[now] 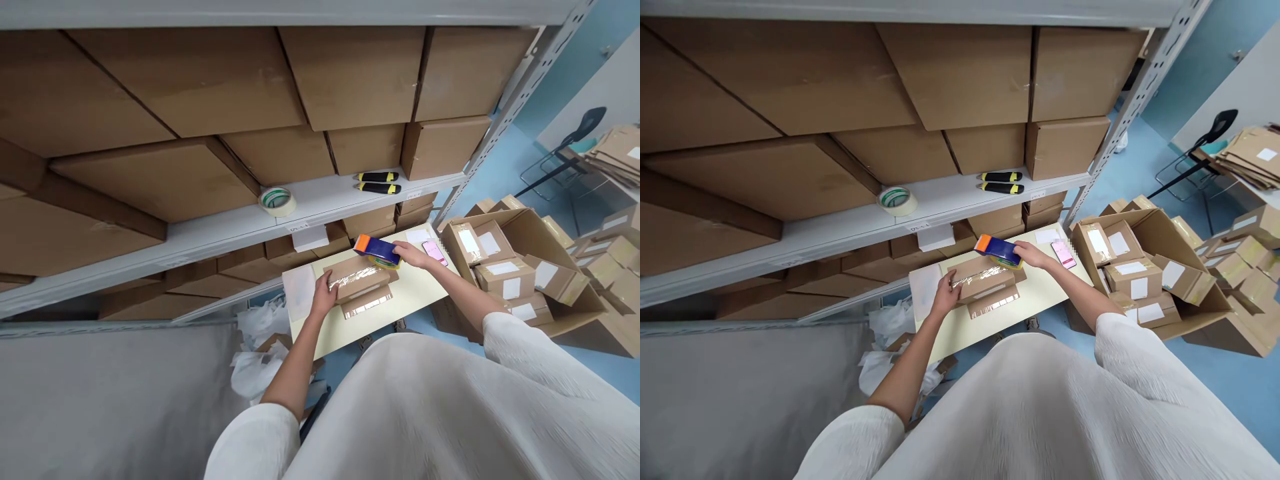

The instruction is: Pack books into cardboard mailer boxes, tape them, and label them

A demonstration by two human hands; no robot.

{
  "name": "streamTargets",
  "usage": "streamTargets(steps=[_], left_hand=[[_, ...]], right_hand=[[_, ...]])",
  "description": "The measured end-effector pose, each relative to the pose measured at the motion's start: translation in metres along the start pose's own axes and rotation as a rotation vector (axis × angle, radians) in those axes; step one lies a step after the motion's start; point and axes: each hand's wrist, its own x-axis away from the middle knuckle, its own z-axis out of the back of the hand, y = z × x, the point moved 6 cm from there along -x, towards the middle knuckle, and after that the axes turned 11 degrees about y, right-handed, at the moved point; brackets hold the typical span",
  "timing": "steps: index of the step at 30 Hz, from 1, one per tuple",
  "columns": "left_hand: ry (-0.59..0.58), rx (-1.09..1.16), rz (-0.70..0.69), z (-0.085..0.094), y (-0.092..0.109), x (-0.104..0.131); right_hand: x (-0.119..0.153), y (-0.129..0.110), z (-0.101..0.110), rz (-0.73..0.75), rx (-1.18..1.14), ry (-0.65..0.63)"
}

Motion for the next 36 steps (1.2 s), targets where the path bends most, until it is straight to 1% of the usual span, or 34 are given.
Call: streamTargets(steps=[3, 8, 11, 13, 17, 20, 22, 24, 27, 31, 36], left_hand=[[0.01, 0.023, -0.006, -0.001, 0.003, 0.001], [0.026, 0.048, 0.0, -0.004, 0.005, 0.002], [0.036, 0.061, -0.005, -0.005, 0.005, 0.003], [0.039, 0.07, -0.011, -0.006, 0.005, 0.004], [0.033, 0.061, -0.006, -0.008, 0.002, 0.004], [0.021, 0.05, 0.001, -0.009, 0.0, 0.004], [0.017, 0.052, -0.002, -0.01, -0.001, 0.004], [0.015, 0.054, -0.006, -0.01, -0.002, 0.004], [0.011, 0.049, -0.005, -0.009, -0.002, 0.004], [-0.01, 0.039, 0.005, -0.007, 0.001, 0.003], [-0.03, 0.023, 0.013, -0.004, 0.005, 0.001]], right_hand=[[-0.015, -0.016, -0.024, 0.004, -0.002, -0.113], [-0.031, -0.025, -0.059, -0.005, 0.073, -0.319], [-0.036, -0.025, -0.074, 0.066, 0.185, -0.408], [-0.039, -0.024, -0.081, 0.114, 0.264, -0.43], [-0.04, -0.019, -0.085, 0.15, 0.335, -0.391], [-0.04, -0.023, -0.081, 0.252, 0.4, -0.321], [-0.04, -0.026, -0.076, 0.327, 0.503, -0.26], [-0.04, -0.029, -0.072, 0.371, 0.591, -0.223], [-0.039, -0.03, -0.071, 0.4, 0.651, -0.221], [-0.035, -0.028, -0.075, 0.425, 0.71, -0.236], [-0.035, -0.022, -0.074, 0.431, 0.74, -0.211]])
